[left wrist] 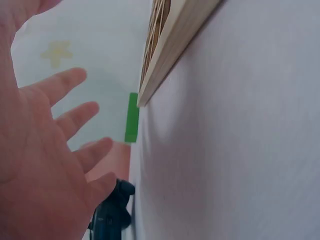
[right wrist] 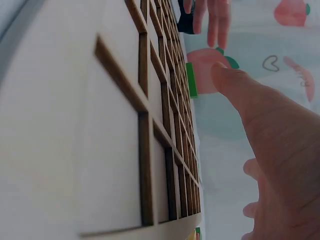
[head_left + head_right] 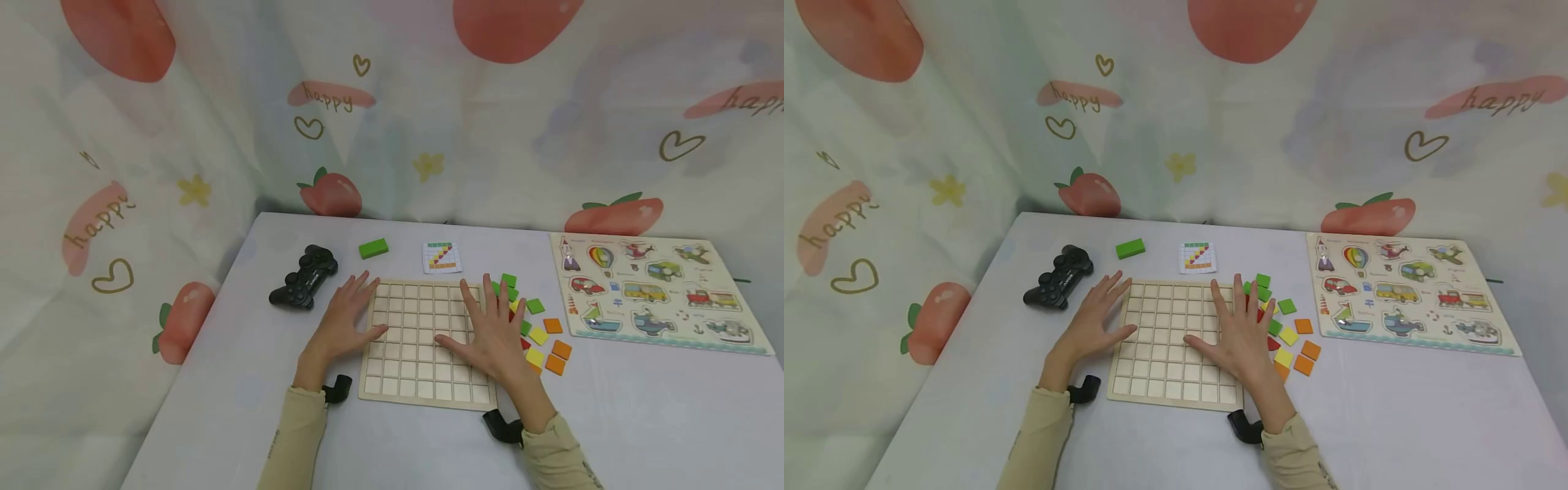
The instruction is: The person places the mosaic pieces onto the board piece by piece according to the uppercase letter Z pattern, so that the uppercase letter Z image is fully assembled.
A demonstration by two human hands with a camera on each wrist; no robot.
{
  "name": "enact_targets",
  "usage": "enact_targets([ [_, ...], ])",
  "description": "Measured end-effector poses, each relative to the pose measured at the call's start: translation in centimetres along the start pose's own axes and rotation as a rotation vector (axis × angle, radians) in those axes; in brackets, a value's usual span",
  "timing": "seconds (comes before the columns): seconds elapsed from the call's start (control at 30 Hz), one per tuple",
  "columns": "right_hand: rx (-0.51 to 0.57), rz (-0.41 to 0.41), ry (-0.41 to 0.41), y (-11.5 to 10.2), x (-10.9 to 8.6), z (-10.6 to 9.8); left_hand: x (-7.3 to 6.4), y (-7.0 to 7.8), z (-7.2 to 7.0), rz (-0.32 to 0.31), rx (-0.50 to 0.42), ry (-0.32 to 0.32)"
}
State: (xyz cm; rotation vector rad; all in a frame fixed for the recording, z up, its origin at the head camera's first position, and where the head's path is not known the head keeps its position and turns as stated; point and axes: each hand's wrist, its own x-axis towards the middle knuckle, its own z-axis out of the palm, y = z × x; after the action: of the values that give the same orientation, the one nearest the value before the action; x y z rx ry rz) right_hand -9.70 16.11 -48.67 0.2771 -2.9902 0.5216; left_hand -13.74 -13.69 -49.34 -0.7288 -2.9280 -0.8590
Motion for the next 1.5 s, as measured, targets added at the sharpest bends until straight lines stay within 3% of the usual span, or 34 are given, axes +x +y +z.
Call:
enact_targets([
  [0.2, 0.006, -0.004, -0.005, 0.1, 0.0, 0.0, -0.3, -1.0, -0.2, 0.022, -0.118, 0.006],
  [0.5, 0.028, -0.012, 0.015, 0.3, 0.1, 0.1, -0.4, -1.9, 0.2, 0.038, -0.181, 0.020],
  [0.7, 0.012, -0.002, 0.007, 0.5, 0.2, 0.1, -0.5, -2.5, 0.7, 0.039, -0.142, -0.015],
  [1.07, 0.059, 0.014, -0.015, 1.1, 0.6, -0.5, -0.6, -3.0, 1.0, 0.060, -0.127, -0.008],
  [1.5, 0.116, 0.111, 0.058, 4.8, 3.3, -2.6, -0.3, -3.1, 1.6, 0.045, -0.075, -0.010],
])
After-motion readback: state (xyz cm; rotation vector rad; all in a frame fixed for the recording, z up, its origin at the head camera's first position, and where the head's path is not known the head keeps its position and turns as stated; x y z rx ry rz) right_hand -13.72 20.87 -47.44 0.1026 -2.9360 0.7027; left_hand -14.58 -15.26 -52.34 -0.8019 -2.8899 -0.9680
